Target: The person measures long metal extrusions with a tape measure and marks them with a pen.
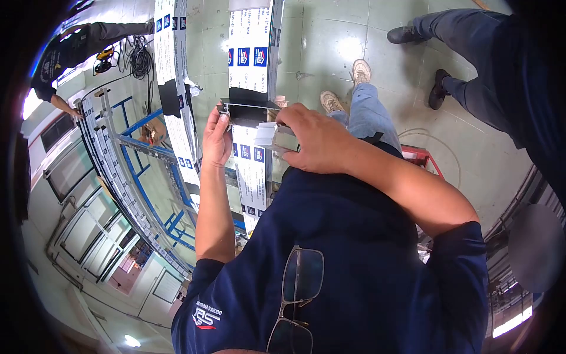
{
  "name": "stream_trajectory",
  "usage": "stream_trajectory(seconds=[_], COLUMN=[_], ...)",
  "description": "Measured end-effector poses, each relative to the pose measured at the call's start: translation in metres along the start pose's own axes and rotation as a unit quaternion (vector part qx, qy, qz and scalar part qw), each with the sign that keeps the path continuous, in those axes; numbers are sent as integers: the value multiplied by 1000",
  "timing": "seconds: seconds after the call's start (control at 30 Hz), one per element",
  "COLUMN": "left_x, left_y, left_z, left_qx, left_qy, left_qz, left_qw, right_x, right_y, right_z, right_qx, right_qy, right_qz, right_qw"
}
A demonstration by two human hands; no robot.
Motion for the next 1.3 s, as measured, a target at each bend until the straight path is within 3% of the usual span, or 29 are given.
stream_trajectory(seconds=[0.97, 1.03, 1.3], left_x=[5, 6, 5], left_y=[-1, -2, -5], left_z=[-4, -4, -7], left_qx=[27, 25, 48], left_qy=[-11, 4, 12], left_qz=[5, 12, 22], left_qw=[1000, 1000, 999], right_x=[-14, -22, -55], right_y=[4, 5, -28], right_z=[-10, -24, -11], right_qx=[-1, 50, 31], right_qy=[40, 76, 221], right_qz=[-6, -8, -41], right_qw=[999, 996, 974])
Point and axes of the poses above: each hand's wrist, its own y-axis away from the middle knuckle, its own z-axis out of the palm, x = y × z, the point moved 10 cm from there along -y, towards the middle knuckle, and after that the axes turned 8 degrees about -z, right-handed, at the moved point
